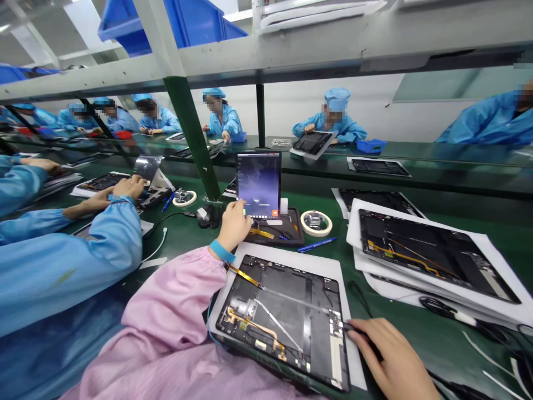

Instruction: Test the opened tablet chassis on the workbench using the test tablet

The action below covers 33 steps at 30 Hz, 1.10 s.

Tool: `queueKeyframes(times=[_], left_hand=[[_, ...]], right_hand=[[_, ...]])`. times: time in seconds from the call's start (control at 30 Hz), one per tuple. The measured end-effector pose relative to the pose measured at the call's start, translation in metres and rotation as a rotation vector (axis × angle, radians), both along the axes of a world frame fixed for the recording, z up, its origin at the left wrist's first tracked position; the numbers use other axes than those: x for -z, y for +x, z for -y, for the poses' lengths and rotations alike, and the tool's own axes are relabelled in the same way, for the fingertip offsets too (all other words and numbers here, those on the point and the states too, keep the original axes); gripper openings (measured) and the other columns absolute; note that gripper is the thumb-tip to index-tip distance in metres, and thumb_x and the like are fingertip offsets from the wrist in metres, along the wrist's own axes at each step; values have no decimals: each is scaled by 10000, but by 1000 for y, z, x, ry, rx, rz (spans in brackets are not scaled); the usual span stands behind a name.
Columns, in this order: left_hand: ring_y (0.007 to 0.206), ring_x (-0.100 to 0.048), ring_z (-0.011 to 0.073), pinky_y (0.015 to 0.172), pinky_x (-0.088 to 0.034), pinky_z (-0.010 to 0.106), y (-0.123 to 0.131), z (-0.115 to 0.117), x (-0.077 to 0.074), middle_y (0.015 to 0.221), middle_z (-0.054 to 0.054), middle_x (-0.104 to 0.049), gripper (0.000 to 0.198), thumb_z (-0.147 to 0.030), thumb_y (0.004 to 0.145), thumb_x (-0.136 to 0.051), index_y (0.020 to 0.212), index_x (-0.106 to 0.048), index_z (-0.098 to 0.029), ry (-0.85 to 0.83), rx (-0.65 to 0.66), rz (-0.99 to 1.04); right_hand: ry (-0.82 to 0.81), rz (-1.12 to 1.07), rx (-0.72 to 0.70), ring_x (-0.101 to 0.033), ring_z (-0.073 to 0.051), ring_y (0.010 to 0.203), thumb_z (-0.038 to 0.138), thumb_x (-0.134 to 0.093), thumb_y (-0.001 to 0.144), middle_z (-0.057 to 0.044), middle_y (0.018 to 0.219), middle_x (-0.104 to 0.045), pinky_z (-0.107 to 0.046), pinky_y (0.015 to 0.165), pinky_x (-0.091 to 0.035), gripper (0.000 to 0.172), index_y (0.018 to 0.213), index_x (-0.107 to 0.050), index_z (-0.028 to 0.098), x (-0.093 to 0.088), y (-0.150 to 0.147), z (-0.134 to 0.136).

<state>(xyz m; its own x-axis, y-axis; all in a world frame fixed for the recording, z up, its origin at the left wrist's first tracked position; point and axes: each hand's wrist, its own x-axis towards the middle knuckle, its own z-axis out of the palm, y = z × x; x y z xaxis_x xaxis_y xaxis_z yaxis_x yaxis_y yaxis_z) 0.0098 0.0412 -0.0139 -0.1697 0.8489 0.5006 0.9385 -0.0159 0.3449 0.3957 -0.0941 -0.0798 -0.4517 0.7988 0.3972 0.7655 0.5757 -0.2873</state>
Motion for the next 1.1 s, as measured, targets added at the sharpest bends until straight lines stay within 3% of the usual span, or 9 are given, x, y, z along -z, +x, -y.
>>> queueKeyframes(times=[0.17, 0.53, 0.73, 0.93, 1.1], left_hand=[[1366, -277, 298, 1055, -333, 452, 13, -9, 10, 1417, 177, -437, 508, -144, 803, -439, 1303, -417, -57, 37, 21, -47], [1380, -258, 287, 1077, -300, 433, 5, -18, 7, 1407, 165, -451, 527, -185, 823, -427, 1332, -392, -51, 59, 40, -47], [1392, -239, 262, 1086, -291, 431, 14, -13, -2, 1458, 137, -395, 529, -183, 819, -427, 1340, -396, -104, 69, 114, -73], [1392, -233, 280, 1080, -281, 434, 26, -30, -16, 1497, 139, -336, 543, -162, 782, -447, 1319, -417, -88, 75, 176, -116], [1382, -247, 287, 1067, -287, 440, 43, -25, -14, 1470, 160, -375, 541, -154, 802, -426, 1336, -387, -71, 65, 199, -144]], right_hand=[[16, 4, -3, -645, -207, 804, 496, -484, 916, -45, 891, -678, -322, 726, -538, 320, 970, -669, 241, 0, 1, 0], [-33, -6, 22, -641, -222, 807, 523, -485, 905, -69, 889, -673, -336, 729, -536, 359, 961, -678, 226, 0, -1, 0], [-62, -27, 37, -638, -226, 813, 513, -482, 908, -76, 893, -670, -342, 734, -535, 353, 952, -684, 228, -2, -1, 3], [-69, -32, 40, -630, -203, 825, 472, -498, 912, -49, 888, -664, -322, 746, -528, 296, 956, -676, 240, -5, -3, 4], [-76, -32, 31, -623, -202, 824, 444, -490, 921, -56, 883, -663, -326, 748, -524, 284, 955, -675, 231, -6, -5, 5]])
